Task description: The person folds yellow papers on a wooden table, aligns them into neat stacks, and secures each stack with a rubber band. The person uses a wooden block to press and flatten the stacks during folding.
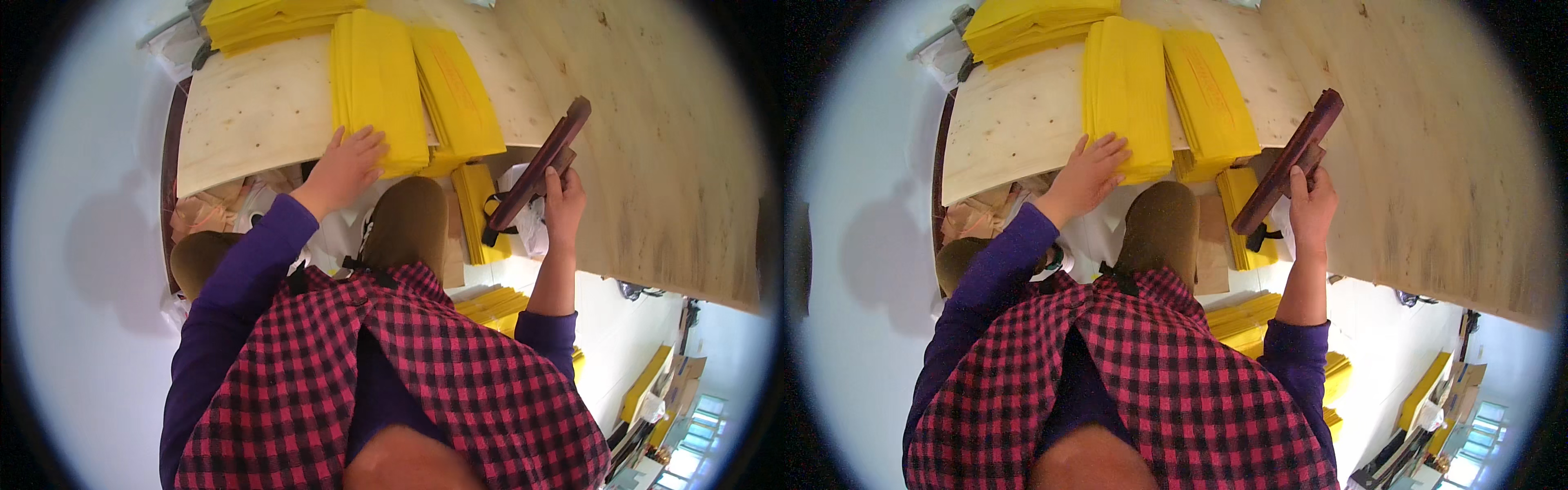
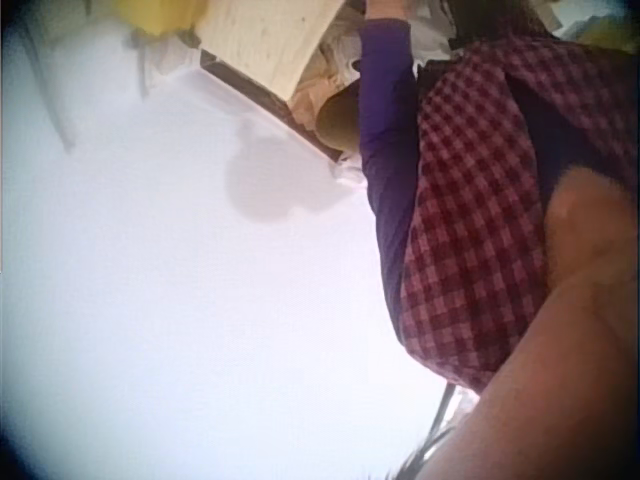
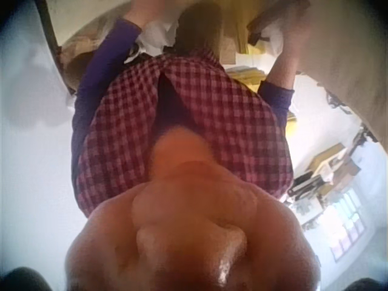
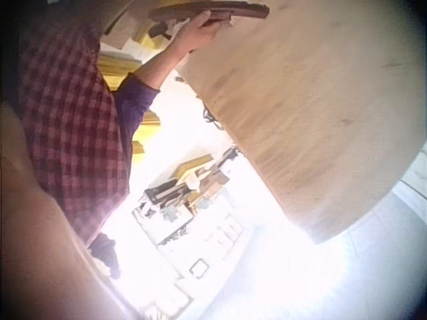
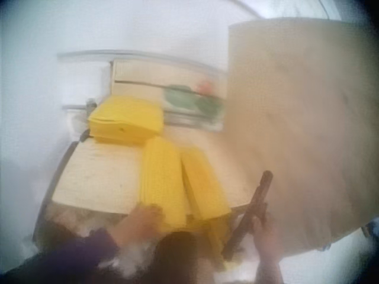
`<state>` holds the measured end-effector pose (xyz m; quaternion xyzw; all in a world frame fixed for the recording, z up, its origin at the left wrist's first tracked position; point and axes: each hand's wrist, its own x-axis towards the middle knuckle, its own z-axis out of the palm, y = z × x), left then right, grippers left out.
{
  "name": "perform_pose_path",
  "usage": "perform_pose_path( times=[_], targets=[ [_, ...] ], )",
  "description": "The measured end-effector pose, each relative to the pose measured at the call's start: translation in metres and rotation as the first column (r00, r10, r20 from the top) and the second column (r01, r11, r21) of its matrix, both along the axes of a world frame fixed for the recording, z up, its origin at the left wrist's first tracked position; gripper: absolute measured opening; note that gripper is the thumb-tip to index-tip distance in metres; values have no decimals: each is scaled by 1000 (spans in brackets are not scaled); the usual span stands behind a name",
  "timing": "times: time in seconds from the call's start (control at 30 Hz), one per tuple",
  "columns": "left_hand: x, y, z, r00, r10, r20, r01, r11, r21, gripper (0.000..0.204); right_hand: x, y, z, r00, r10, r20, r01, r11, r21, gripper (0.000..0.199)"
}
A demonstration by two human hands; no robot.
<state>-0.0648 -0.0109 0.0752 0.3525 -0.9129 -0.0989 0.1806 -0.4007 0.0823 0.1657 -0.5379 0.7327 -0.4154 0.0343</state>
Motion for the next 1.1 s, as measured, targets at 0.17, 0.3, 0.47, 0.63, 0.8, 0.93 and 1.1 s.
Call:
perform_pose_path(
  times=[0.17, 0.3, 0.47, 0.63, 0.8, 0.93, 1.1],
  targets=[
    [4, 3, -13, 999, 18, -37, -19, 999, -48, 44, 22, -40, 20, 989, 60, 135, -65, 997, 33, 27],
    [8, 2, -14, 998, 1, -56, -2, 1000, -13, 45, 44, -78, 31, 942, 196, 272, -213, 977, 33, 29],
    [9, 2, -11, 995, -14, -104, 19, 999, 41, 47, 77, -133, 36, 941, 337, 22, -338, 938, 80, 34],
    [14, 4, -10, 988, -38, -151, 40, 999, 10, 47, 115, -182, 30, 932, 338, -129, -289, 910, 297, 43],
    [21, 5, -13, 982, -50, -180, 47, 999, -21, 46, 147, -209, 19, 888, 377, -261, -242, 869, 432, 43],
    [22, 7, -15, 970, -69, -231, 67, 998, -17, 44, 164, -218, 7, 878, 368, -307, -214, 875, 435, 42],
    [20, 6, -17, 961, -146, -237, 132, 989, -74, 42, 172, -224, 3, 858, 384, -341, -185, 850, 493, 41]
  ],
)
